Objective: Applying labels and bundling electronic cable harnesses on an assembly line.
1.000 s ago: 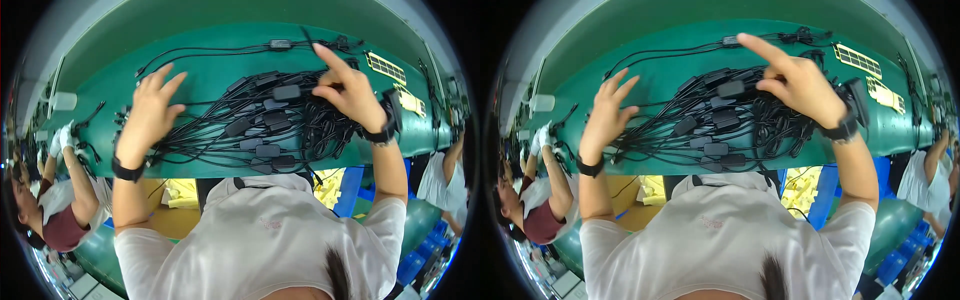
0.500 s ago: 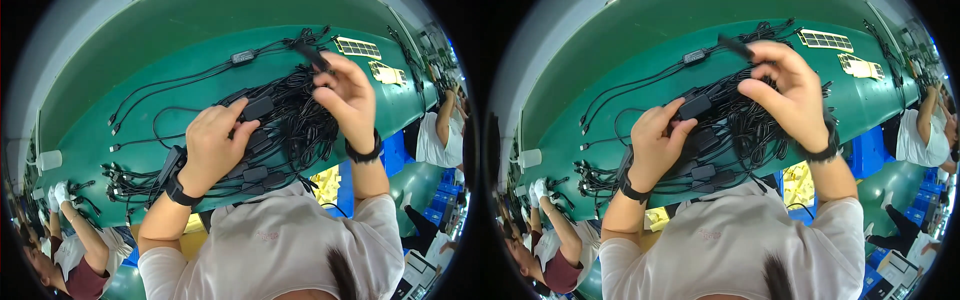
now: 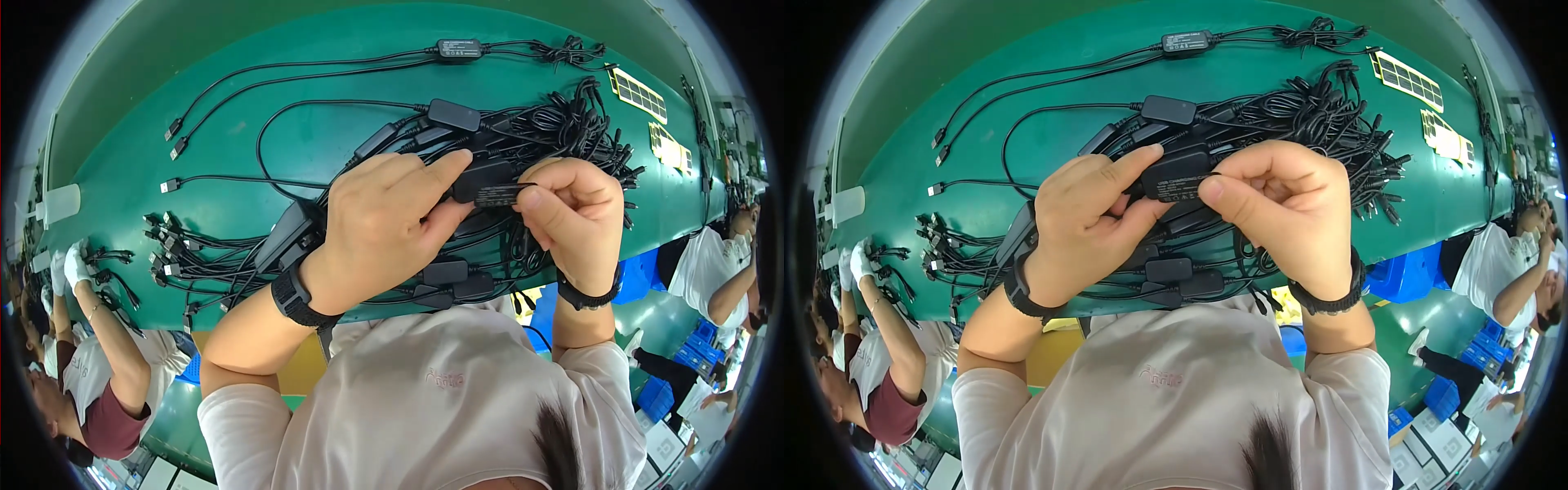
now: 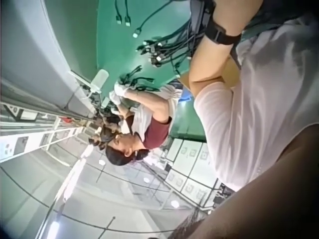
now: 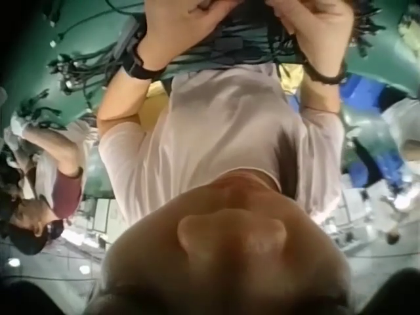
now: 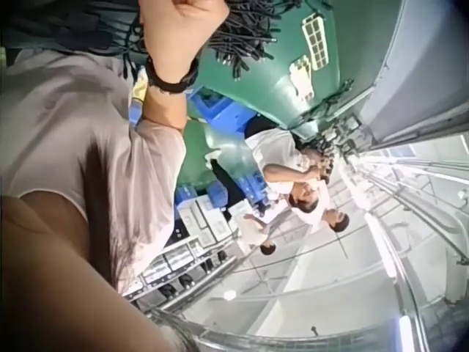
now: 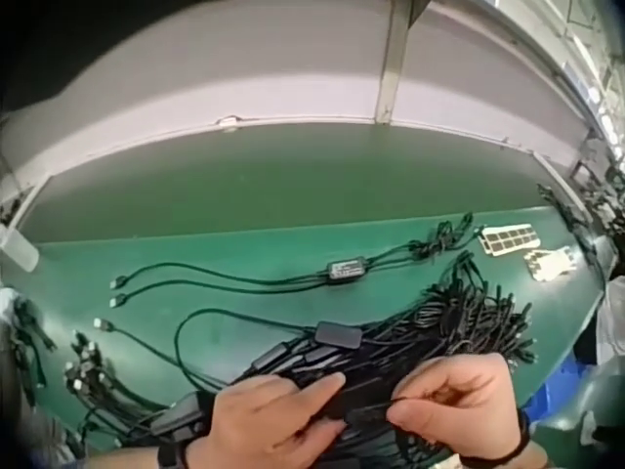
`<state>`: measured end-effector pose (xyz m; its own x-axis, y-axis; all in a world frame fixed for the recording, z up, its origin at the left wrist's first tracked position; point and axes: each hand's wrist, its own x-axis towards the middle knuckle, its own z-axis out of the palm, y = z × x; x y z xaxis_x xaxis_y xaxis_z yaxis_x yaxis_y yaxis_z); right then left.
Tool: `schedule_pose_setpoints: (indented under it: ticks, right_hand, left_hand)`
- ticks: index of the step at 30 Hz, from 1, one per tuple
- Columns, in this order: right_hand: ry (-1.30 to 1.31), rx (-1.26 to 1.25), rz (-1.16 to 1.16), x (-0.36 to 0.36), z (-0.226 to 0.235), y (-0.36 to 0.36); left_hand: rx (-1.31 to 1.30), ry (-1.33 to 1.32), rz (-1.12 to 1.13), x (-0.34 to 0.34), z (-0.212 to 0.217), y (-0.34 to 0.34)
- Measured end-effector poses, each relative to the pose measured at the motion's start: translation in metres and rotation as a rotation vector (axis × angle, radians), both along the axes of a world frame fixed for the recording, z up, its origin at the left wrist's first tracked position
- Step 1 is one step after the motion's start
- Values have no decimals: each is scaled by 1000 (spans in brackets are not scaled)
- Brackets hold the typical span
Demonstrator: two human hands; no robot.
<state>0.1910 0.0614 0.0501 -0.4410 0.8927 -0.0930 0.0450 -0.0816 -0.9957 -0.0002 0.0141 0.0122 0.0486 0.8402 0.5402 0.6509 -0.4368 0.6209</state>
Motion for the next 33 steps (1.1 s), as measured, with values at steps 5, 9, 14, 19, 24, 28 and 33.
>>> schedule_pose_setpoints:
  ticks: [5, 9, 14, 19, 24, 28, 33]
  right_hand:
    - [-93, 27, -85, -9, -1, -2]
    - [-55, 34, -77, -12, -5, 1]
    - [-45, -14, -109, -12, -6, 0]
    - [-1, -45, -79, -8, -5, 1]
    - [-20, -52, -62, -8, -4, 3]
    - [-7, -59, -28, -8, -6, 1]
    - [-19, -37, -41, -8, -6, 1]
  left_hand:
    - [-56, -64, -3, 1, -1, -1]
    - [-30, -95, 17, 2, -5, 0]
    - [-69, -81, 5, 2, -2, -2]
    - [-34, -106, 28, 3, -8, -1]
    - [-15, -107, 26, 3, -11, 0]
    - [-7, -74, 22, 2, -6, -1]
    - [-29, -69, -9, 0, -2, -1]
